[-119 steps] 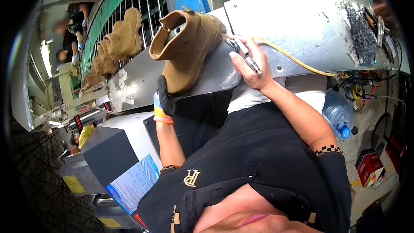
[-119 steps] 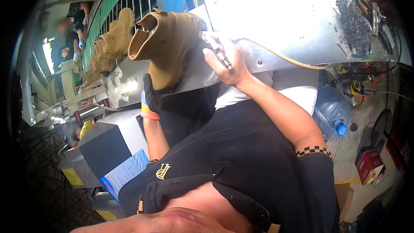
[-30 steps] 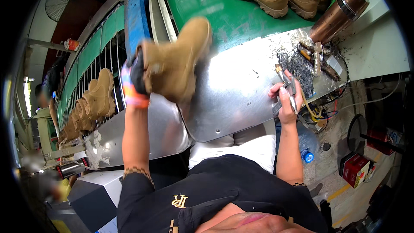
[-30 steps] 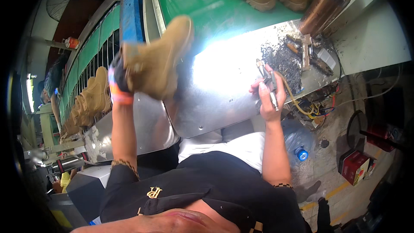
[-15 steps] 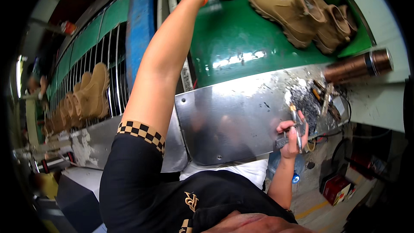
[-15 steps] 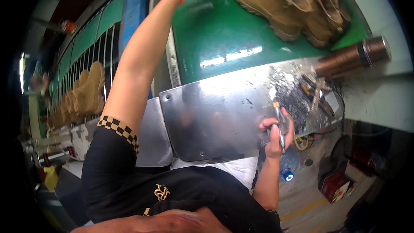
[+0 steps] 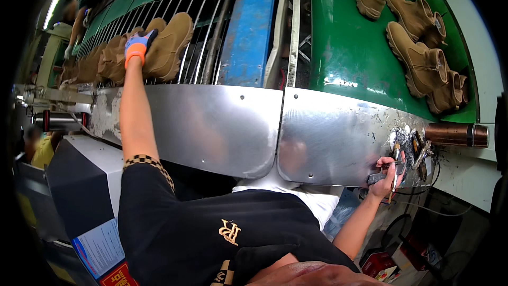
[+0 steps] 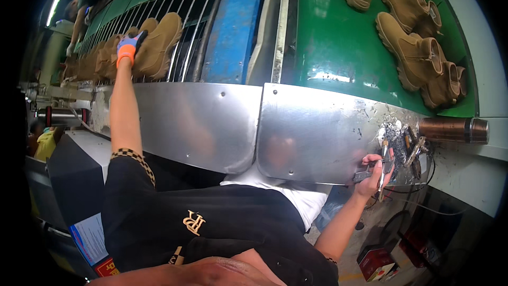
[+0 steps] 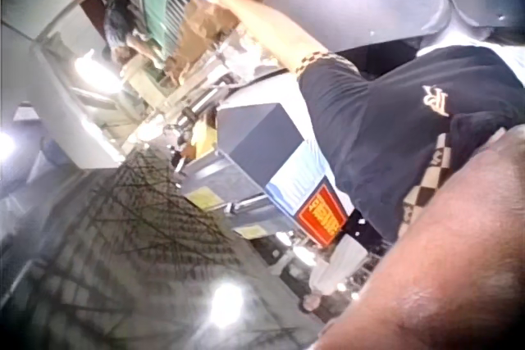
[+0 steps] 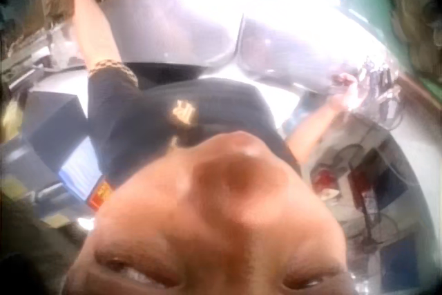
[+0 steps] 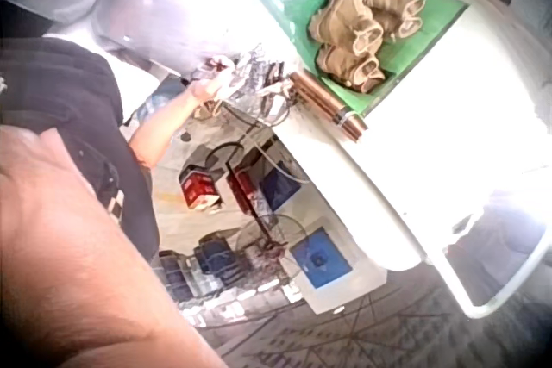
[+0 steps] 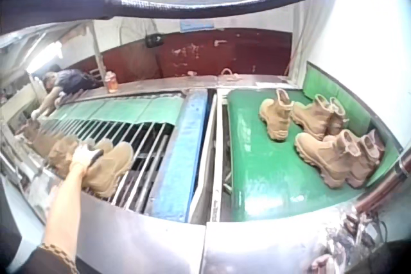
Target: The person applies adhesive to the seams of several tan boots using a specialized application tool, handling each boot one at a time before placing it back onto the conveyor belt.
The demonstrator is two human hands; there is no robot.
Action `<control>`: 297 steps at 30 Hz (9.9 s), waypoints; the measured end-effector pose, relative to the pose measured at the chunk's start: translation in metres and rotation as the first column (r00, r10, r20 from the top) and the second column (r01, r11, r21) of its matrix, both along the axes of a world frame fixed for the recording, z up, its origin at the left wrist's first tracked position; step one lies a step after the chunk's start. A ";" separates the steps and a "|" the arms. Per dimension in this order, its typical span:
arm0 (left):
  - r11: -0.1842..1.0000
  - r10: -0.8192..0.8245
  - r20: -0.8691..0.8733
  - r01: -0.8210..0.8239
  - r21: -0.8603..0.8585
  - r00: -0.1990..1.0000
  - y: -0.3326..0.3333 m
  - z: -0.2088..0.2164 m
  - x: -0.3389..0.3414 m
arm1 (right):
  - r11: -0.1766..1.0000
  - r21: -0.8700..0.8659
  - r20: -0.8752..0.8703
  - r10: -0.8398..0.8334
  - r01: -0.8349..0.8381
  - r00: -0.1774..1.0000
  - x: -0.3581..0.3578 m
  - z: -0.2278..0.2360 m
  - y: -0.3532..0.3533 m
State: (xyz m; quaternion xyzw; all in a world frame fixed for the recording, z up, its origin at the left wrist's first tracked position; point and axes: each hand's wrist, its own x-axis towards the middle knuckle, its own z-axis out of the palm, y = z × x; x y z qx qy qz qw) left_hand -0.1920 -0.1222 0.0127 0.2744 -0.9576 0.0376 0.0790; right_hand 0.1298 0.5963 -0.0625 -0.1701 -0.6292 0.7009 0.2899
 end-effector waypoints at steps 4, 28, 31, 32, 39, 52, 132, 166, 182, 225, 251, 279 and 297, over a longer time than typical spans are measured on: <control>0.869 -0.197 -0.336 0.323 0.376 0.921 0.081 -0.017 0.053 | 1.000 0.009 -0.023 -0.008 0.008 1.000 0.005 -0.005 0.008; 0.040 -0.998 -0.044 0.999 0.016 0.041 0.354 0.028 0.215 | 0.999 -0.002 -0.088 0.050 -0.050 0.995 0.028 0.007 0.003; 0.068 -0.793 -0.609 0.997 -0.027 0.037 0.328 0.079 0.241 | 1.000 -0.002 -0.095 0.004 -0.004 0.995 0.058 0.000 0.014; 0.128 -0.677 -0.729 0.992 0.021 0.102 0.317 0.088 0.247 | 1.000 0.009 -0.101 -0.028 0.029 0.994 0.066 -0.002 0.020; -0.210 -0.372 -0.883 0.901 0.379 0.285 0.305 0.083 0.234 | 0.999 0.013 0.039 0.029 -0.030 0.999 0.089 0.014 -0.012; -0.362 -0.423 -0.869 0.832 0.422 0.257 0.348 0.097 0.205 | 0.712 0.345 -0.219 0.695 -0.612 0.685 -0.003 0.140 -0.143; -0.581 -0.376 0.307 -0.481 0.657 0.874 0.339 -0.020 0.371 | 0.591 -0.437 -0.011 0.751 -0.678 0.661 0.020 0.019 -0.185; -0.687 -0.581 -0.014 -0.481 0.545 0.814 0.431 -0.043 0.325 | 0.892 -0.037 0.287 0.442 -0.451 0.850 0.077 0.049 -0.136; -0.253 -0.931 -0.348 0.499 0.829 0.106 0.368 -0.030 0.305 | 0.741 -0.337 -0.049 0.603 -0.581 0.797 0.083 0.019 -0.095; 0.551 -0.781 -0.189 0.799 0.243 0.596 0.331 0.012 -0.042 | 0.996 0.047 -0.062 -0.074 0.077 0.995 0.017 0.002 0.008; 0.330 -0.867 -0.247 0.870 0.365 0.433 0.191 -0.001 0.272 | 0.997 0.079 -0.067 -0.015 0.020 0.998 0.017 0.001 0.006; -0.083 -0.427 -0.897 0.983 0.166 0.116 0.309 0.083 0.237 | 0.950 -0.256 -0.046 -0.200 0.182 0.979 0.044 -0.004 0.008; -0.361 -0.444 -0.845 0.803 0.474 0.298 0.358 0.095 0.187 | 0.719 0.286 -0.131 0.684 -0.634 0.717 -0.031 0.165 -0.155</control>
